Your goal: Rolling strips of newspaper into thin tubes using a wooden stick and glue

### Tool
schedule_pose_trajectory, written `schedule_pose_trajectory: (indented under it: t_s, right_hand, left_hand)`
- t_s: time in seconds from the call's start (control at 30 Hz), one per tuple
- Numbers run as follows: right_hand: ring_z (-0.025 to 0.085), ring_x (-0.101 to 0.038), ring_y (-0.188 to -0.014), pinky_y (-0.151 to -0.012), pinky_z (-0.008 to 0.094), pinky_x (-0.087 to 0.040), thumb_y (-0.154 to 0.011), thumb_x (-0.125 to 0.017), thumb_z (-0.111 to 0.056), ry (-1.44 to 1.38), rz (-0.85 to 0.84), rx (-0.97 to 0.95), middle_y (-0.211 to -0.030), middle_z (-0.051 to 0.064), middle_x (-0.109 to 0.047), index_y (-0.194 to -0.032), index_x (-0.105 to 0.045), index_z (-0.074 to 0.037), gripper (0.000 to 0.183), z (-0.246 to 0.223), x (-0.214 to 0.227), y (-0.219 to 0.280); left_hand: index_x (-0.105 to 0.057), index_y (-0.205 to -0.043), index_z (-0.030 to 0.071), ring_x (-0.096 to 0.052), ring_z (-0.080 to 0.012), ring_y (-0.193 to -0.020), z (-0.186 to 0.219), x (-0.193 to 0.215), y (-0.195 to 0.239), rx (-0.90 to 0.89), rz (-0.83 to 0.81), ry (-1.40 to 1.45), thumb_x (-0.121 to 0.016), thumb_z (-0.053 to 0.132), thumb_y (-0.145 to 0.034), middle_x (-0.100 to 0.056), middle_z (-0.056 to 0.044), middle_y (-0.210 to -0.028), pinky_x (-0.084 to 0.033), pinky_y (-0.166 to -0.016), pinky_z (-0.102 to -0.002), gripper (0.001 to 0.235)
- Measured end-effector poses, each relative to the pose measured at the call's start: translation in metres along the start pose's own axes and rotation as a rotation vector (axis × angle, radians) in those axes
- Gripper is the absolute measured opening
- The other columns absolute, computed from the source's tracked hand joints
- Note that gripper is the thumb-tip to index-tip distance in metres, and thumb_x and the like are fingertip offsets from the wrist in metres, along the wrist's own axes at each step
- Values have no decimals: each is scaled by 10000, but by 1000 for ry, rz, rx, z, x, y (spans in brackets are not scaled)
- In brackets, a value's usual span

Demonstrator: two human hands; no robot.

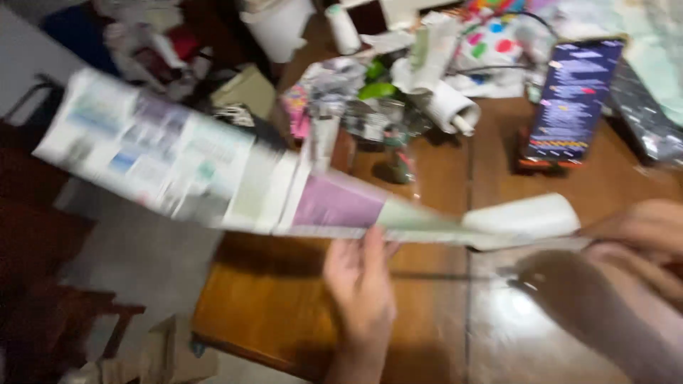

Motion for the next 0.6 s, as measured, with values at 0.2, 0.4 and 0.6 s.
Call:
schedule_pose_trajectory:
  t_s: [0.2, 0.4, 0.6]
  right_hand:
    - [264, -432, -690, -653, 361, -359, -836, -587, -254, 269, 55, 258, -739, 85, -437, -848, -517, -57, 209, 73, -25, -11]
    - [325, -504, -931, -765, 412, -432, -900, -670, -151, 302, 335, 270, -1014, 213, -492, -1133, -607, 21, 297, 83, -21, -50]
    - [233, -422, -812, -675, 336, -329, -902, -511, -465, 649, 263, 370, -960, 104, -489, -1219, -620, -229, 410, 77, -51, -55]
  left_hand:
    - [-552, -1162, -17, -552, -182, -994, -83, 86, 68, 432, 257, -24, -494, 52, -839, -609, -128, -1096, -468, -835, -338, 335]
    - [-439, -1212, -25, -550, -223, -1045, -98, 114, 84, 347, 159, -123, -494, 41, -806, -577, -193, -1120, -454, -922, -360, 415]
    - [-316, -1298, -36, -600, -189, -824, -112, 148, 85, 20, 16, -574, -636, 129, -739, -593, -130, -892, -485, -788, -278, 665]
Point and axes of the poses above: each hand's wrist, its own y-axis away from the middle knuckle, its own x-axis out of the back of the hand, z = x × y, the point moved 10 cm from there along -y, towards the middle knuckle
